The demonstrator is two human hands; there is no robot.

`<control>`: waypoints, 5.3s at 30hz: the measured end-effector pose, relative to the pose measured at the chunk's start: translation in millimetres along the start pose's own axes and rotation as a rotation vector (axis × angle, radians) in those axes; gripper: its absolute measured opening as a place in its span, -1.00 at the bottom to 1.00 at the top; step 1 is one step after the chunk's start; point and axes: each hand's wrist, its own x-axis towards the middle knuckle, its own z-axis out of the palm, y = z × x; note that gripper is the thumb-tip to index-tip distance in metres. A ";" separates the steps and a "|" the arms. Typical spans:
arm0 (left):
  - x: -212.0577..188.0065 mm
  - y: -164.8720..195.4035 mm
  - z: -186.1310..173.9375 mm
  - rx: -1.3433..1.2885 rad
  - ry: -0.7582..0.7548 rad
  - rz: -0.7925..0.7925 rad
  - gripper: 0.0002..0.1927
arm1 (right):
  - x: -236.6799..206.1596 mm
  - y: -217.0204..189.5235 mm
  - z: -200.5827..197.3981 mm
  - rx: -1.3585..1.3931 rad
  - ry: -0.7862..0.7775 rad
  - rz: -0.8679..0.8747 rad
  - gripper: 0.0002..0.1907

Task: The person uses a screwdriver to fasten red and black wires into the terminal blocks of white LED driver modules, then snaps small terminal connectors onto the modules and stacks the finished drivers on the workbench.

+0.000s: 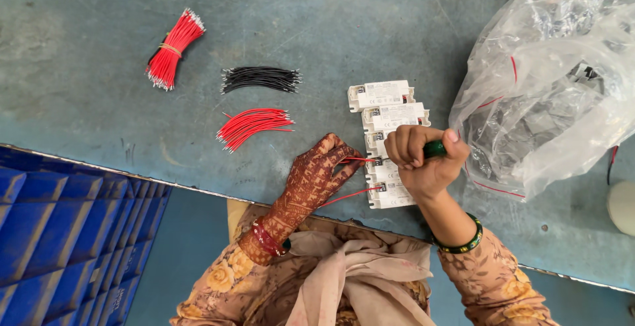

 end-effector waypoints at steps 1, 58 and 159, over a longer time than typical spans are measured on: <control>-0.6 -0.5 0.6 0.000 -0.004 -0.004 -0.86 | -0.1 0.3 -0.1 0.000 0.002 0.005 -0.35; 44.4 -15.5 -7.1 0.156 0.009 0.083 -0.79 | 57.1 -0.2 -9.7 0.075 -0.006 -0.026 -0.36; 74.5 -26.6 5.0 0.139 0.073 0.043 -0.85 | 97.6 -26.6 -15.5 0.196 -0.002 -0.098 -0.43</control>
